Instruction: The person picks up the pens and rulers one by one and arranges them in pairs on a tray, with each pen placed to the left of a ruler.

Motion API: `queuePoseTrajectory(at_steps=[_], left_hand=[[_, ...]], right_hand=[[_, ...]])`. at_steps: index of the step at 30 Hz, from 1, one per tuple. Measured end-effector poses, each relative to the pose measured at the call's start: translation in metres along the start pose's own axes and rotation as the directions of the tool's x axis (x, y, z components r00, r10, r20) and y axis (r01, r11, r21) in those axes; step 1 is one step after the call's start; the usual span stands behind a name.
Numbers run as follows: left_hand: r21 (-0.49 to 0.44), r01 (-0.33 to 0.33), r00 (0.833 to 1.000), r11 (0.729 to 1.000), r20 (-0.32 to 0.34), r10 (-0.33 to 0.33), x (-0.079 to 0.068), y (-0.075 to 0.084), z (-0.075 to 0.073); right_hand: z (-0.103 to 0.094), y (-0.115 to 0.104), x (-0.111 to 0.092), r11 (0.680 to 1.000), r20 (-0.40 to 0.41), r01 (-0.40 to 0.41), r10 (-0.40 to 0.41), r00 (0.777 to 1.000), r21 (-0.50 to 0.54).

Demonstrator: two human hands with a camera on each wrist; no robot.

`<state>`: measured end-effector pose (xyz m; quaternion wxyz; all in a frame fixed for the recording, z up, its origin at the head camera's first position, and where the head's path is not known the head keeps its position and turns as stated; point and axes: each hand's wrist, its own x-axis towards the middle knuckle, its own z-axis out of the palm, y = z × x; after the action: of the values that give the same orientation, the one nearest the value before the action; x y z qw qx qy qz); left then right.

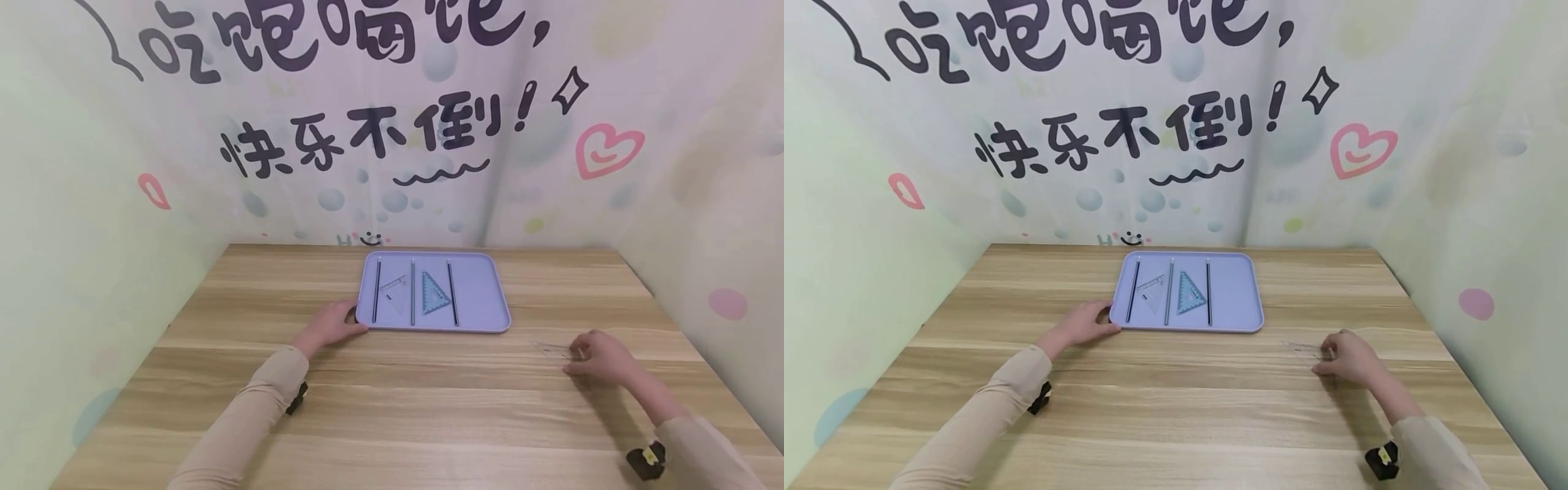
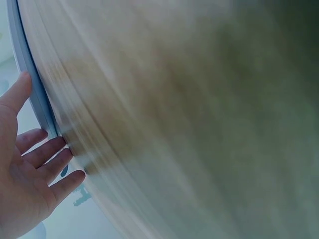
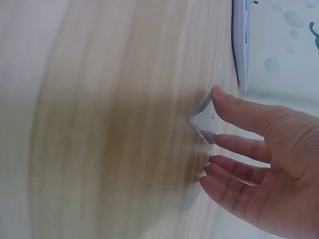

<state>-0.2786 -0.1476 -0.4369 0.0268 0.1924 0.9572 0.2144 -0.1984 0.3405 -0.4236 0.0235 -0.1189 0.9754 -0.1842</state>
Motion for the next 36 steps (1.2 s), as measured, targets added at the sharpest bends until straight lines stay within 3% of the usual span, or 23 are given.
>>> queuePoseTrajectory(at_steps=[5, 12, 22, 36], left_hand=[[0.003, 0.004, 1.000, 1.000, 0.001, -0.004, 0.000, 0.000, 0.000], [0.021, -0.007, 1.000, 1.000, -0.009, 0.007, -0.001, 0.000, 0.000], [0.011, 0.001, 1.000, 1.000, -0.011, -0.001, -0.001, 0.000, -0.001], [-0.001, 0.028, 1.000, 1.000, 0.007, -0.028, 0.001, -0.001, 0.002]], right_hand=[[-0.001, 0.006, 0.005, 1.000, 0.051, 0.006, -0.007, 0.999, 0.008], [-0.003, 0.006, 0.006, 0.995, 0.150, -0.056, 0.043, 0.988, 0.087], [-0.002, 0.005, 0.006, 0.988, 0.144, -0.095, 0.077, 0.987, 0.123], [-0.004, -0.003, 0.000, 0.987, 0.118, -0.071, 0.054, 0.992, 0.144]])
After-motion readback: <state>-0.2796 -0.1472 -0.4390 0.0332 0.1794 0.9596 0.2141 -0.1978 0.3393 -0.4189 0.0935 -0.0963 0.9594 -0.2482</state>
